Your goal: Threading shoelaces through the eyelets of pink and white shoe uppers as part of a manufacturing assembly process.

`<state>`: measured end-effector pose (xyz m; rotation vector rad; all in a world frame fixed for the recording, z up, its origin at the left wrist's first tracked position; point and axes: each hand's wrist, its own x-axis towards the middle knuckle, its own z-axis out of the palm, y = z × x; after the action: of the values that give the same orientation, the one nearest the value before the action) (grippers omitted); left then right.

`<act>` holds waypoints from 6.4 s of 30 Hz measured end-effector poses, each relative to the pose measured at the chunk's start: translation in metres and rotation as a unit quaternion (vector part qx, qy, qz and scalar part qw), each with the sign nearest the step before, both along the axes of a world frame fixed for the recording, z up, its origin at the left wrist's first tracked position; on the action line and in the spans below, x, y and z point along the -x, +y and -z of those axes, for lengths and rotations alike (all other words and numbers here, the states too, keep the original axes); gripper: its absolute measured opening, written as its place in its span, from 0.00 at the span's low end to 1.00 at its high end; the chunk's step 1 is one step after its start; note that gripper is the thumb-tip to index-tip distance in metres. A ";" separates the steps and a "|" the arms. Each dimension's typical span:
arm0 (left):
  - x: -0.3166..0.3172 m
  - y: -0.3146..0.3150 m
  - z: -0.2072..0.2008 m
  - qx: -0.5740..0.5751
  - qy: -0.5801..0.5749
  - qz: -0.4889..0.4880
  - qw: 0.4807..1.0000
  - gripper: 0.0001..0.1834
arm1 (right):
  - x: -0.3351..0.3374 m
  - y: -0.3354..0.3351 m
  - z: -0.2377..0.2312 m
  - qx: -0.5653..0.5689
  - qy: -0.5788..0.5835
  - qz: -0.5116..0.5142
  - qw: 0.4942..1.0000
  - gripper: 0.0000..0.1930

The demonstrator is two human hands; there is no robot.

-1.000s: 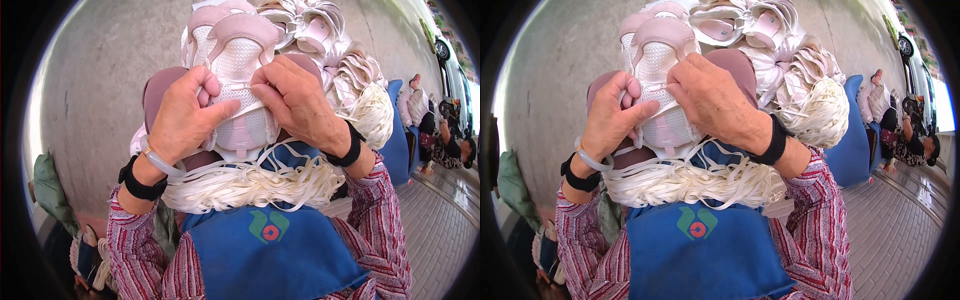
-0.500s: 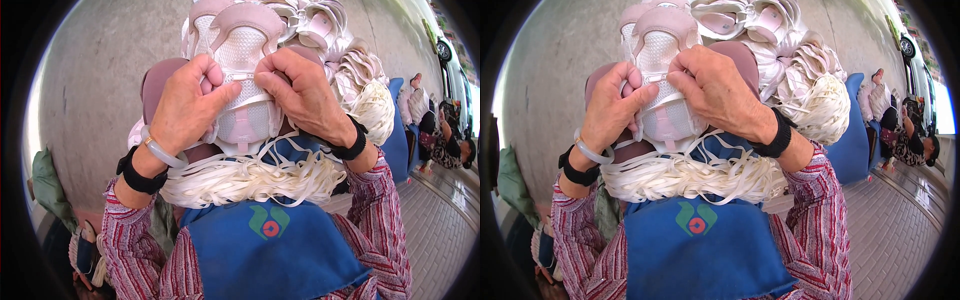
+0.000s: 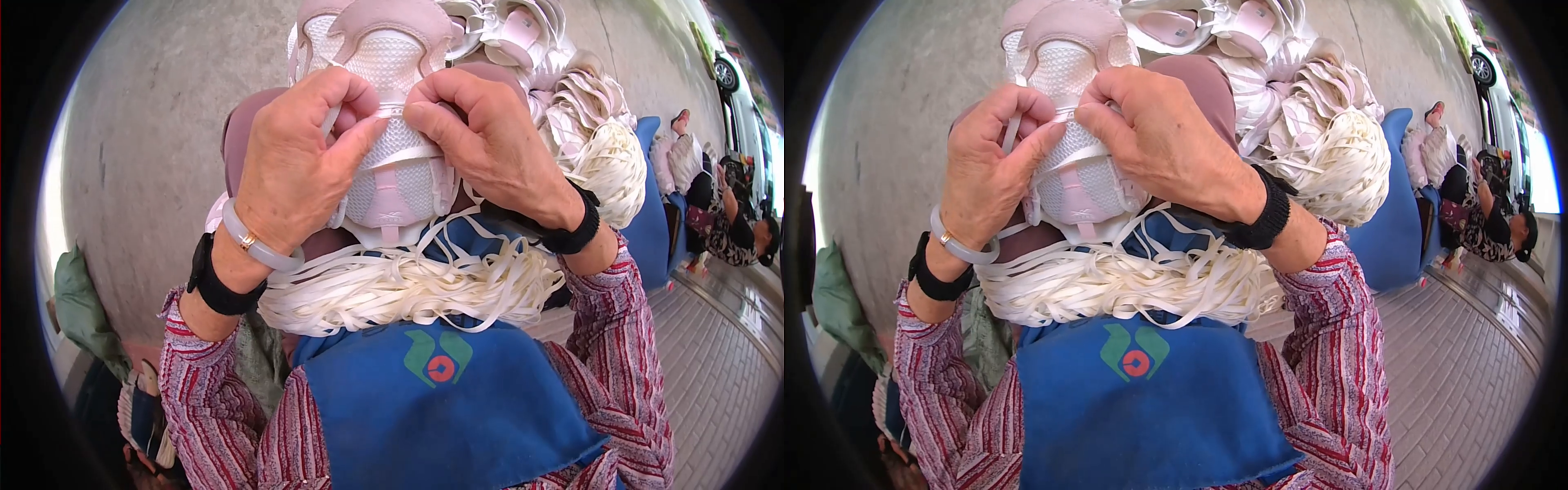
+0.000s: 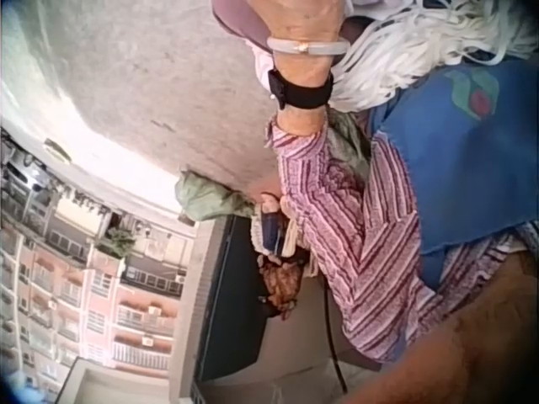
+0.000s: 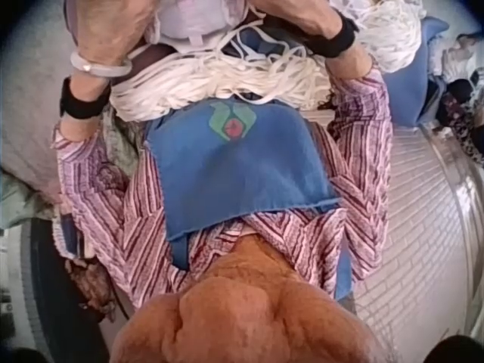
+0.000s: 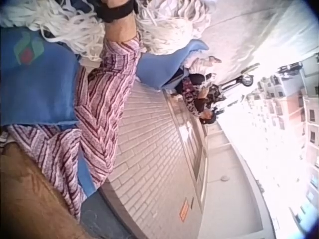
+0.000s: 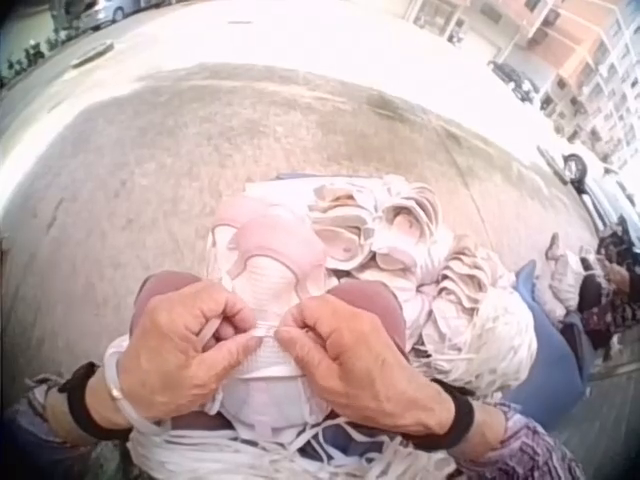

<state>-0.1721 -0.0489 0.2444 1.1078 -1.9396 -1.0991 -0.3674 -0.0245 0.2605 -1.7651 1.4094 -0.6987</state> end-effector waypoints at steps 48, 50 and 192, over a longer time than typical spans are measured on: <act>0.002 0.004 0.003 0.026 -0.030 0.001 0.999 0.04 | 0.000 0.003 0.011 0.238 0.168 -0.093 0.952 0.08; 0.002 0.004 0.003 0.034 -0.031 0.001 0.999 0.04 | 0.001 0.003 0.010 0.247 0.181 -0.115 0.945 0.09; -0.029 0.044 -0.026 -0.301 0.342 -0.111 0.883 0.11 | -0.053 0.025 -0.035 -0.125 -0.329 0.032 0.935 0.09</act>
<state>-0.1433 -0.0045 0.2702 1.0053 -0.9122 -1.7279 -0.3139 0.0008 0.2959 -1.1320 1.0322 -0.9830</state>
